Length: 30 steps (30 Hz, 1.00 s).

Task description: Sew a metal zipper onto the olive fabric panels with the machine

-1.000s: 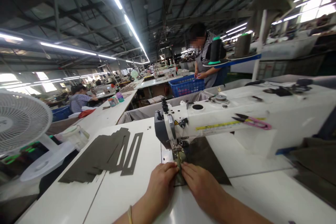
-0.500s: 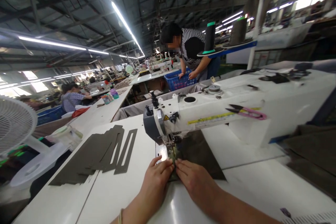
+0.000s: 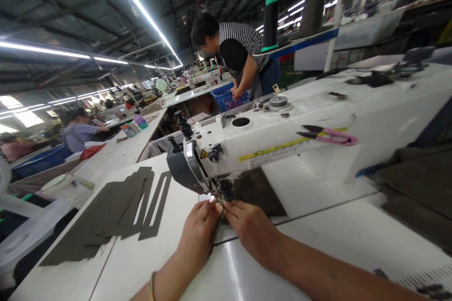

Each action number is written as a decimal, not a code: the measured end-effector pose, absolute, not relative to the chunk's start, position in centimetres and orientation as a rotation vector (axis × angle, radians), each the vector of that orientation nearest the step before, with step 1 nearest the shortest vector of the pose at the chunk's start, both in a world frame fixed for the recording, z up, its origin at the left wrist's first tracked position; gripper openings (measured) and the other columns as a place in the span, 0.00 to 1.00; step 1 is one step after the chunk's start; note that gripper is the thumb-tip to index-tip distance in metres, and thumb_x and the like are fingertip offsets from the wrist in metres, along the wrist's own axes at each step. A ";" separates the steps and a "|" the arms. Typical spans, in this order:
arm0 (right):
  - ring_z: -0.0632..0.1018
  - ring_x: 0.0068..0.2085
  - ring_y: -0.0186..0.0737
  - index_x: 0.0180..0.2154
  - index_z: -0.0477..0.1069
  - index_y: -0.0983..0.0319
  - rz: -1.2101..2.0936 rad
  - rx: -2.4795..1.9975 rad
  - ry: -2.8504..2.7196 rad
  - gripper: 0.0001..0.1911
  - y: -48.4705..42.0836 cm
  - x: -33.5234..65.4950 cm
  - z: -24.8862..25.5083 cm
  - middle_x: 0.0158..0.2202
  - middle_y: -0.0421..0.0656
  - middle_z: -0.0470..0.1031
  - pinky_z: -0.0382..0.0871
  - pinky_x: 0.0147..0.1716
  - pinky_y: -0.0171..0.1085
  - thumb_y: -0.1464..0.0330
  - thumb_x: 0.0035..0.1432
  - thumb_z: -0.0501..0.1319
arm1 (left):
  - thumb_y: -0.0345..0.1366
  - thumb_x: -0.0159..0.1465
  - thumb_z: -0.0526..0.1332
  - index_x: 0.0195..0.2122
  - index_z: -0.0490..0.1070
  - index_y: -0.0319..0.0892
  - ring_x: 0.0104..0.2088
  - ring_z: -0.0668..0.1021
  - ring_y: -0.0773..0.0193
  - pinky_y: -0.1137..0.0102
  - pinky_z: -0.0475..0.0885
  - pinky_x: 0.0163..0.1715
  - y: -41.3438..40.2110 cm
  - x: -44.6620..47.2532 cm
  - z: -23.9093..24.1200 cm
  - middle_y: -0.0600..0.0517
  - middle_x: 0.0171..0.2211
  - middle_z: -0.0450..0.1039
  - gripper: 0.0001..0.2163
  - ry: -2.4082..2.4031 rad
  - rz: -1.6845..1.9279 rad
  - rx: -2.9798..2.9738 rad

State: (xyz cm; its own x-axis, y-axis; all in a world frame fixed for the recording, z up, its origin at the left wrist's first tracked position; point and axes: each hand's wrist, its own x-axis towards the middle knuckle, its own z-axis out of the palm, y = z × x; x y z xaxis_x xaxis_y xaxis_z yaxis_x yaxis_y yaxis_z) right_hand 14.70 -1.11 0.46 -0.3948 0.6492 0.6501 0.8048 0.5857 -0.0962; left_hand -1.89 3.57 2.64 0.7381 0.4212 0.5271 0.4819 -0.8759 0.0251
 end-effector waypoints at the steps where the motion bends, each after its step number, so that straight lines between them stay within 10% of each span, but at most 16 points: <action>1: 0.77 0.45 0.42 0.44 0.73 0.69 -0.305 -1.152 -2.162 0.22 -1.0 14.7 0.5 0.43 0.51 0.76 0.73 0.46 0.38 0.85 0.53 0.47 | 0.25 0.65 0.50 0.38 0.70 0.38 0.36 0.76 0.59 0.62 0.76 0.37 3.6 -1.8 2.7 0.46 0.33 0.72 0.09 -0.762 -0.822 -2.824; 9: 0.75 0.48 0.44 0.46 0.72 0.71 -0.340 -1.194 -2.209 0.17 -2.3 15.5 0.5 0.47 0.54 0.74 0.71 0.48 0.40 0.78 0.58 0.50 | 0.25 0.62 0.54 0.44 0.70 0.39 0.47 0.75 0.55 0.52 0.70 0.50 2.2 -3.1 3.2 0.42 0.45 0.73 0.12 -0.841 -0.816 -2.868; 30: 0.78 0.41 0.42 0.38 0.75 0.72 -0.627 -1.140 -2.132 0.21 -1.3 14.8 -0.5 0.41 0.51 0.77 0.75 0.42 0.36 0.84 0.57 0.45 | 0.26 0.68 0.47 0.35 0.71 0.35 0.40 0.79 0.61 0.56 0.70 0.51 3.5 -2.7 2.9 0.44 0.37 0.77 0.13 -0.504 -0.864 -2.714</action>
State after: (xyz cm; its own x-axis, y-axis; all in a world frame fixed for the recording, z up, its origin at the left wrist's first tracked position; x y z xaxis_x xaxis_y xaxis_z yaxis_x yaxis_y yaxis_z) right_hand 14.81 -1.28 -0.46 -0.4250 0.5503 0.7187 0.8518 0.5118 0.1119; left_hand -2.65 3.49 2.89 0.7645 0.2481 0.5949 0.3955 -0.9094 -0.1291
